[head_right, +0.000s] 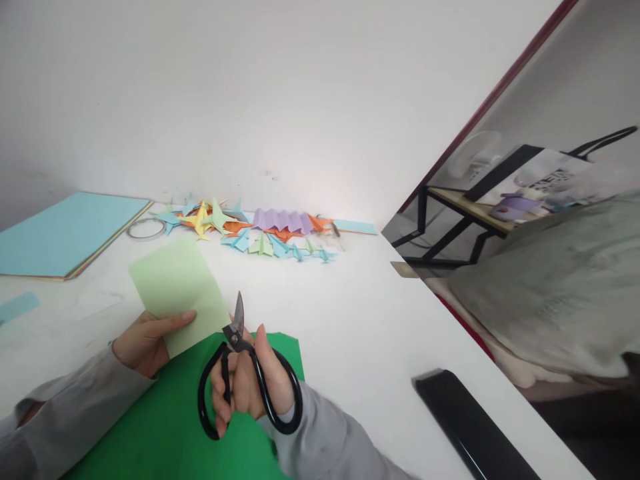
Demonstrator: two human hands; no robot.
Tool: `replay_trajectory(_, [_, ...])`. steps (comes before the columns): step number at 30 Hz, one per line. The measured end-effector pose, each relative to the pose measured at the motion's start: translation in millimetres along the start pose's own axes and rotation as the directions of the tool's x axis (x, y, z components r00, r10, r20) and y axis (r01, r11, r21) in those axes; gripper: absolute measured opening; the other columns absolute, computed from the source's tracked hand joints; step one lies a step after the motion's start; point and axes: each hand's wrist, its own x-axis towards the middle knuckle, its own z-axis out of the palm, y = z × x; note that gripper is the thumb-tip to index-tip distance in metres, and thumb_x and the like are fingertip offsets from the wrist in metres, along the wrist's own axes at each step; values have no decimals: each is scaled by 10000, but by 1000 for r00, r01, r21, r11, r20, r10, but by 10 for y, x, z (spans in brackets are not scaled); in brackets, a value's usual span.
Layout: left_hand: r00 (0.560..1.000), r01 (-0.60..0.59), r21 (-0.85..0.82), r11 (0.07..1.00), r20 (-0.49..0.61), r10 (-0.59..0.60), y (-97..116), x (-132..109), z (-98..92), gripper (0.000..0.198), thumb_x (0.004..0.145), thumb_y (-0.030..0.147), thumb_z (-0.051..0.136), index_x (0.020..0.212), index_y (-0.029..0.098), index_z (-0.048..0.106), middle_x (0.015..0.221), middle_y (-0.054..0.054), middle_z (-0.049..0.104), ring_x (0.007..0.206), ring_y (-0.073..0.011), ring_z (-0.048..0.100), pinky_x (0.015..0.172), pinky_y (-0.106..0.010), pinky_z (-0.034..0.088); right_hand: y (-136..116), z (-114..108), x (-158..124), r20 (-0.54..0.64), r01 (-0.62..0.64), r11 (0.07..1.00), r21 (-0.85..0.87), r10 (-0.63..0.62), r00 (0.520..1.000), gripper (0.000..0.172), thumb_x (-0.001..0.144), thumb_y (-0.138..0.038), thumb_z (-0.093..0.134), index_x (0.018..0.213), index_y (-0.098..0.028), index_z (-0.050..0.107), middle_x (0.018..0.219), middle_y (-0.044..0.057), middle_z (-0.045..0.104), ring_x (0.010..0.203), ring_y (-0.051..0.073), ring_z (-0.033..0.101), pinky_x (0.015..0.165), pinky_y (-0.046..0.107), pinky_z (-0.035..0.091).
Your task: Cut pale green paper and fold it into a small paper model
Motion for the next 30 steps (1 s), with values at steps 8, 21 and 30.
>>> replay_trajectory(8, [1000,3,23,1000,14,-4,16,11,-23,373,594,103,729,961,131,664,890,-103,709,867,-290,654,735,-384,561,5,-23,-12,-39,-80,996,-47,78,996,750,703,-798,202,994,-181,513,579,-5,496,478,135,465,500,310,414])
replay_trajectory(21, [1000,8,34,999,8,-8,37,26,-31,314,584,93,728,893,113,673,868,-115,710,860,-300,655,726,-391,566,-10,-7,-13,-71,-21,1000,-20,20,997,686,744,-744,277,1256,-288,301,620,-32,527,446,121,472,439,265,397])
replay_trajectory(30, [1000,18,21,1000,6,-18,42,38,-48,322,580,85,730,895,112,670,876,-117,709,887,-305,647,743,-397,562,-24,-7,-15,-29,-19,1000,-14,19,999,692,744,-743,281,1207,-242,401,616,-22,531,417,117,472,411,270,411])
